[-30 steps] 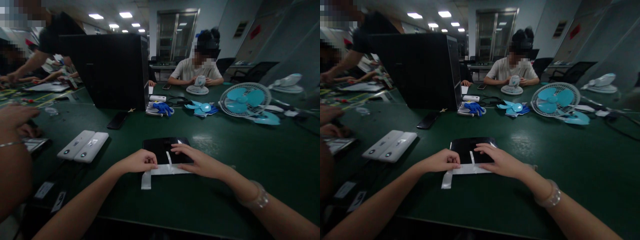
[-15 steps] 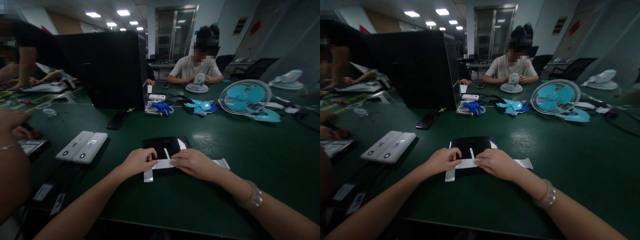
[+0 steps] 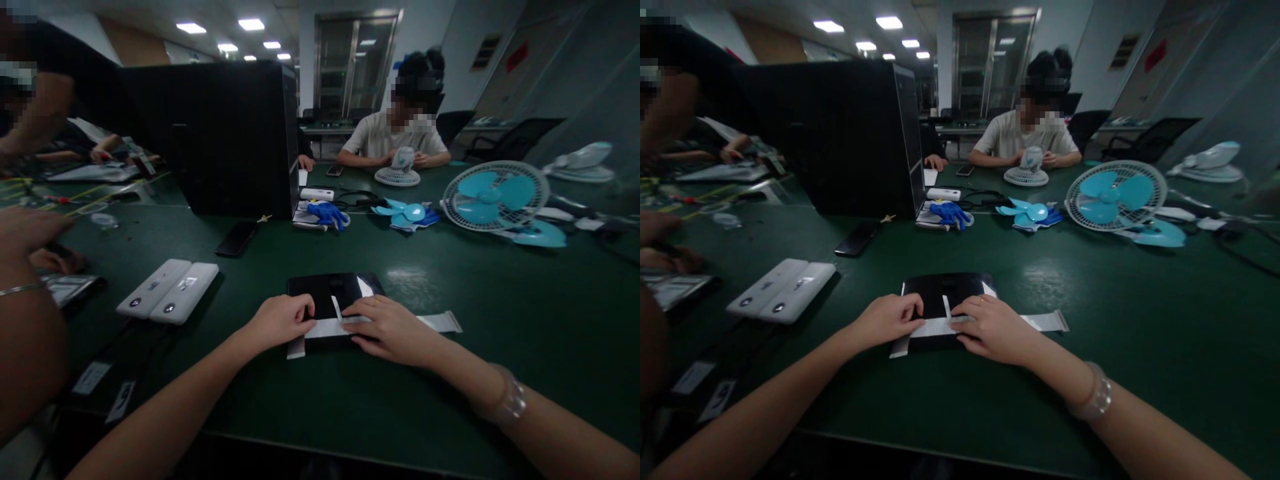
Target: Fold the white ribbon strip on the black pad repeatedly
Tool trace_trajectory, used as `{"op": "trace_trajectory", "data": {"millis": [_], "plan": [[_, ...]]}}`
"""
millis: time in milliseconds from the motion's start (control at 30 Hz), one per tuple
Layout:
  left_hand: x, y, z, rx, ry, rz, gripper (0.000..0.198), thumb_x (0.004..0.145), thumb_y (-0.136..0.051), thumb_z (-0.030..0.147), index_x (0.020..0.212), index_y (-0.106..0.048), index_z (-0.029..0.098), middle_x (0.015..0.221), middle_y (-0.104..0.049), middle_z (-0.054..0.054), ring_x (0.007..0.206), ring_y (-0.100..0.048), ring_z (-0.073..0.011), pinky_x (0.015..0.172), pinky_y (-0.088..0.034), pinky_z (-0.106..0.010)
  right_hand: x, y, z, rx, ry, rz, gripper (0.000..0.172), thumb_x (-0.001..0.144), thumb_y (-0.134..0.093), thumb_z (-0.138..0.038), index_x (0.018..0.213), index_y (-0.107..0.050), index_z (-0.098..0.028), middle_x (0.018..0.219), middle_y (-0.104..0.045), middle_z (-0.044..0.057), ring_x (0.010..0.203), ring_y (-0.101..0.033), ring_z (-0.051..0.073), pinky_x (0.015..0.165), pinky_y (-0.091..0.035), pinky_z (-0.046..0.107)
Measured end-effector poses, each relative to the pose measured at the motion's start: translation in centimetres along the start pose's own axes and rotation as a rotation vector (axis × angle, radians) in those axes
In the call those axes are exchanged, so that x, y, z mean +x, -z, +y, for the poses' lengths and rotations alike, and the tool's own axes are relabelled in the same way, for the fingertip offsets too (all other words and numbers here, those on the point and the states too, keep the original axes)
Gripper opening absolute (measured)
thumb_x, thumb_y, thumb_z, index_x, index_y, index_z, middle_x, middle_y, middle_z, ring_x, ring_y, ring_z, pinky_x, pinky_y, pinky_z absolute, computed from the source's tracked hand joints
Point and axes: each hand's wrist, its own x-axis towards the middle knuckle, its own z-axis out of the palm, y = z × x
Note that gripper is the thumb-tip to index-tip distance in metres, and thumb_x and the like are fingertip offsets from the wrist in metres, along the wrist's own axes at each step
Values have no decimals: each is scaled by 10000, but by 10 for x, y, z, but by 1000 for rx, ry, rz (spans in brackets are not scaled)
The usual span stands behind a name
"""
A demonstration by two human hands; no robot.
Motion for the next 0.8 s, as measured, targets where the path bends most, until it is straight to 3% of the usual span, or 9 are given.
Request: {"op": "trace_trajectory", "data": {"millis": [133, 300, 467, 533, 667, 800], "plan": [[0, 0, -2, -24, -12, 52, 144, 846, -580, 370, 898, -596, 237, 647, -588, 70, 572, -533, -107, 500, -291, -228, 0, 3, -5, 73, 34, 23, 313, 927, -458, -237, 1192, -626, -243, 1220, -606, 50, 1112, -519, 198, 947, -387, 398], [0, 0, -2, -90, -14, 205, 186, 882, -535, 398, 870, -604, 225, 598, -547, 66, 541, -508, -101, 514, -295, -230, 3, 7, -12, 180, 27, -6, 304, 903, -453, -185, 1133, -646, -234, 1069, -661, 33, 1054, -535, 180, 953, -379, 385], [2, 1, -4, -157, 58, 277, 209, 877, -530, 412, 856, -605, 218, 598, -546, 58, 534, -506, -108, 496, -292, -229, 1, 6, -7, 191, -6, -28, 315, 905, -468, -246, 1176, -629, -237, 1164, -630, 46, 1132, -508, 193, 1007, -351, 405], [2, 1, -6, -179, 75, 293, 215, 876, -527, 416, 857, -604, 216, 607, -557, 54, 543, -513, -114, 496, -294, -228, -1, 3, 1, 178, -70, -36, 443, 875, -540, -371, 1300, -552, -249, 1322, -544, 56, 1238, -444, 223, 1074, -282, 451], [4, -1, -8, -211, 95, 306, 225, 872, -523, 421, 845, -602, 212, 605, -564, 48, 546, -516, -120, 496, -299, -229, -6, -4, 17, 189, -192, -89, 936, 749, -626, -599, 1520, -214, -264, 1531, -281, 71, 1393, -231, 298, 1135, -49, 556], [5, -2, -8, -205, 99, 316, 221, 865, -532, 420, 830, -599, 212, 593, -556, 51, 535, -505, -117, 495, -296, -231, -9, -7, 23, 233, -202, -121, 951, 760, -609, -603, 1531, -158, -278, 1546, -245, 51, 1409, -192, 296, 1137, 16, 548]]}}
